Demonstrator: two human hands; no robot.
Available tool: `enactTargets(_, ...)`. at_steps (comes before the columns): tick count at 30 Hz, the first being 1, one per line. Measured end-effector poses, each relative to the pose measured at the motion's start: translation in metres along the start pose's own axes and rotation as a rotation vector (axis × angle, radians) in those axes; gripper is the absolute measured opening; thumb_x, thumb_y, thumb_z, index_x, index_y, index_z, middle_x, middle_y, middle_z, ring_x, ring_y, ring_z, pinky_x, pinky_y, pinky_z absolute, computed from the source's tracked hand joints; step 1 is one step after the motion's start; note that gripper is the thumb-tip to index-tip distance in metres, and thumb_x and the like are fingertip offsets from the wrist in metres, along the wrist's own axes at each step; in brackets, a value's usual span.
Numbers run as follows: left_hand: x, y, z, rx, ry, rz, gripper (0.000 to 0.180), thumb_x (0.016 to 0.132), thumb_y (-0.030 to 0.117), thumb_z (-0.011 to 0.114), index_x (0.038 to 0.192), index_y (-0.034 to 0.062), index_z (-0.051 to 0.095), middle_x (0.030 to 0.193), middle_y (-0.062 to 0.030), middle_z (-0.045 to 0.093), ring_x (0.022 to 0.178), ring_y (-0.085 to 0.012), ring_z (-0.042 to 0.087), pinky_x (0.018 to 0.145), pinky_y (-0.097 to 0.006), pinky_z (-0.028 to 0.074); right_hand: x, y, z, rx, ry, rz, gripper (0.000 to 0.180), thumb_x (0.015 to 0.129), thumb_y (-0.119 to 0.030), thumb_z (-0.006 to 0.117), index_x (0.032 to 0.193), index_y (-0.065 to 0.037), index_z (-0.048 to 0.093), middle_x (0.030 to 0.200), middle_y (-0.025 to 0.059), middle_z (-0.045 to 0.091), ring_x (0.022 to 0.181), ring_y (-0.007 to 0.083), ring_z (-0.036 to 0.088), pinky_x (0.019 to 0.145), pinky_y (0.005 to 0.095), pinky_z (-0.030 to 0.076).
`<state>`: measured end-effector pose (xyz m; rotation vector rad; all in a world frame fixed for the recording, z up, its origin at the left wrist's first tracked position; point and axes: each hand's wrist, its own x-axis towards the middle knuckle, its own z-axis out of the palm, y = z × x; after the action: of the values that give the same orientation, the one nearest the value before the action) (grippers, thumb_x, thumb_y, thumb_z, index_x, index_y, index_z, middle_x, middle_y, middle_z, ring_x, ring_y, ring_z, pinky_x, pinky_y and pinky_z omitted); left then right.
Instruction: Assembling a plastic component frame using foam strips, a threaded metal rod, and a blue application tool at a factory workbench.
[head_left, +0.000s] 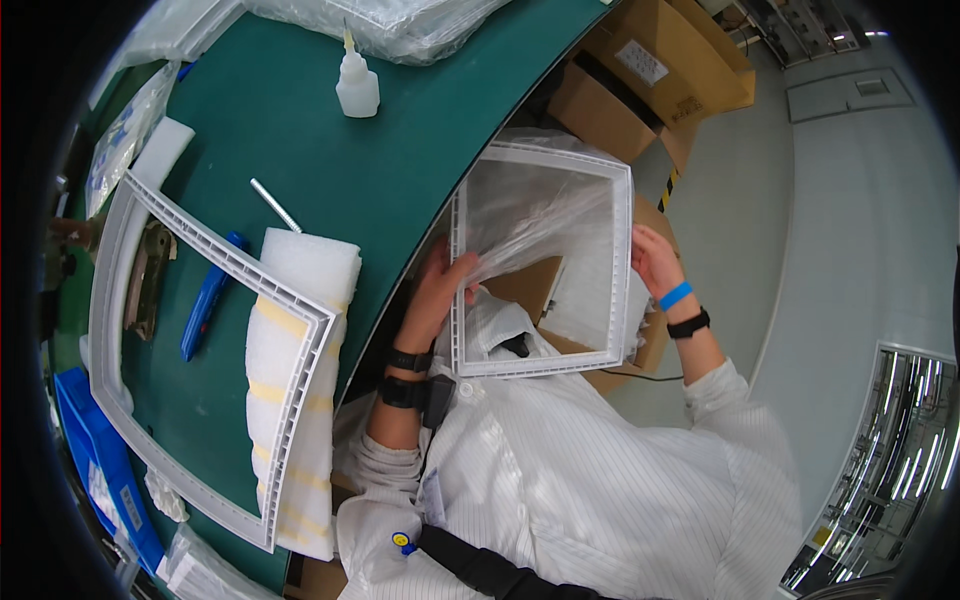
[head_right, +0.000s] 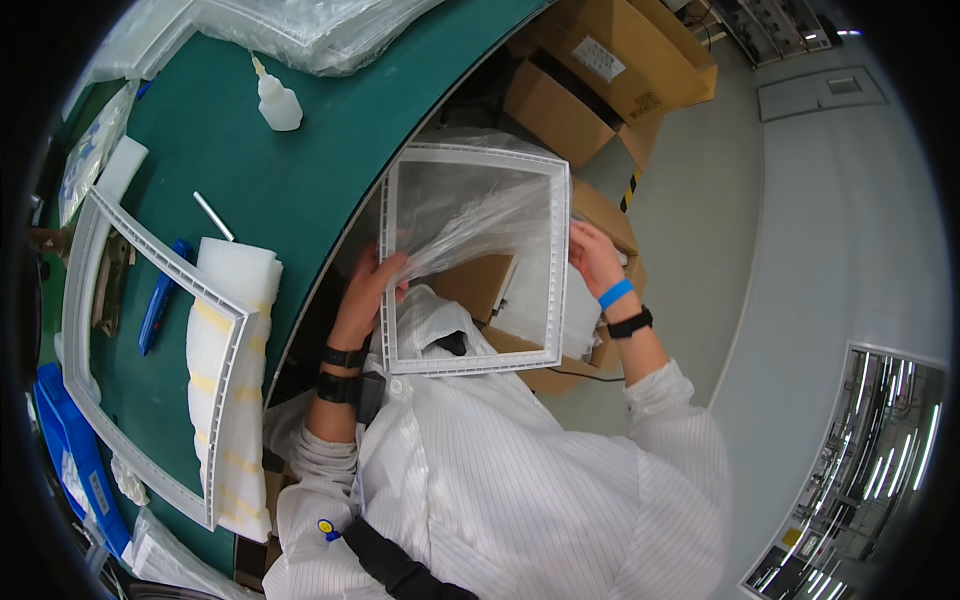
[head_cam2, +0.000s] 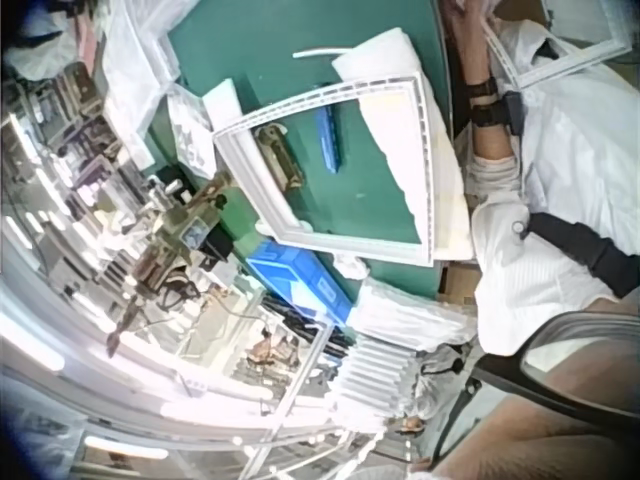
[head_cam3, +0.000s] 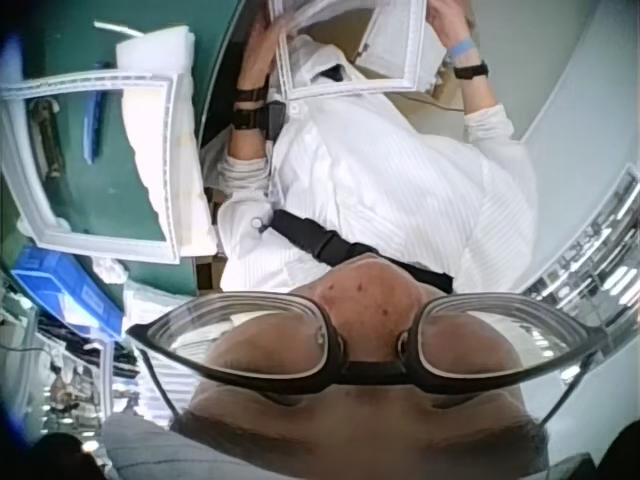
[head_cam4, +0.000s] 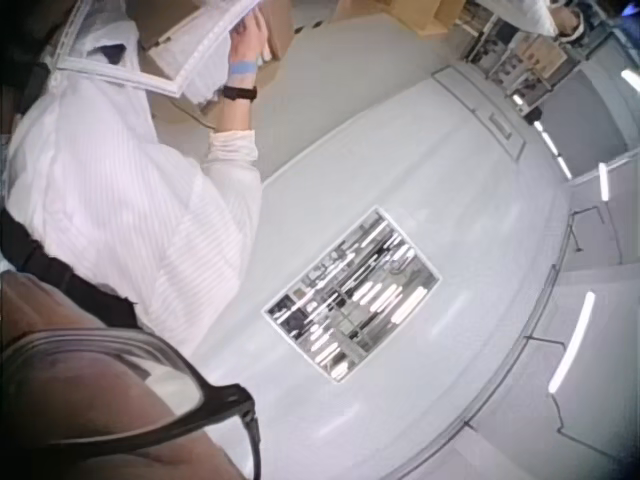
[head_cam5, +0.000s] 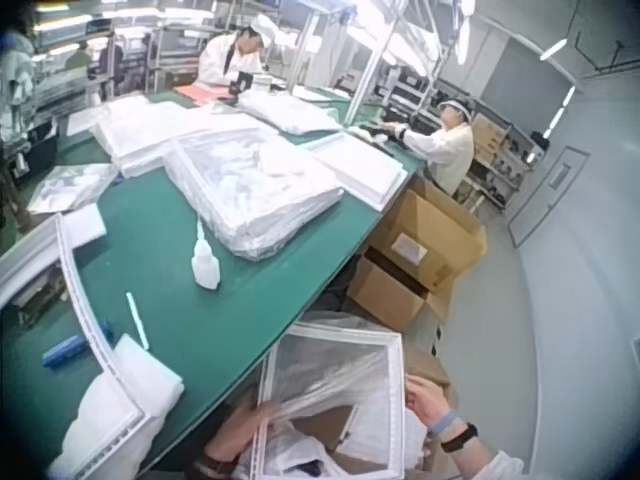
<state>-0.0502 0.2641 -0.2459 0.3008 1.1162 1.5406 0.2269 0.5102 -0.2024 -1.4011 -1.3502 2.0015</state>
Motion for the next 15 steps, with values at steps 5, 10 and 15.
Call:
enactTargets(5,-0.019,-0.002,-0.005,0.035,0.129,0.022,0.043,0.095,0.025,0.062,0.131,0.0045,0.051,0.088,-0.0025,0.058,0.066,-0.0087,0.054,0.054,-0.023,0.044,-0.058,0.034,0.002,-0.011,-0.025,-0.021,0.020,0.098,-0.022,0.060,0.112,-0.007,0.060,0.102,0.0016,0.068,0.092,0.0105,0.065,0.084,0.0267,0.050)
enactTargets(10,-0.039,-0.007,-0.026,0.003,0.259,0.006,0.046,0.093,0.026,0.065,0.131,0.0042,0.051,0.090,-0.0040,0.059,0.064,-0.0103,0.055,0.054,-0.024,0.045,-0.110,0.071,-0.024,0.047,-0.266,0.129,0.020,0.096,-0.020,0.063,0.108,-0.006,0.059,0.100,0.0027,0.068,0.091,0.0113,0.064,0.085,0.0267,0.051)
enactTargets(15,-0.050,-0.003,-0.038,0.086,0.086,-0.046,0.043,0.095,0.023,0.062,0.132,0.0042,0.050,0.101,-0.0065,0.064,0.085,-0.0136,0.064,0.058,-0.024,0.049,-0.116,0.022,-0.019,-0.299,-0.662,0.487,0.045,0.094,-0.024,0.066,0.130,0.000,0.052,0.124,0.0096,0.062,0.114,0.0170,0.059,0.099,0.0363,0.049)
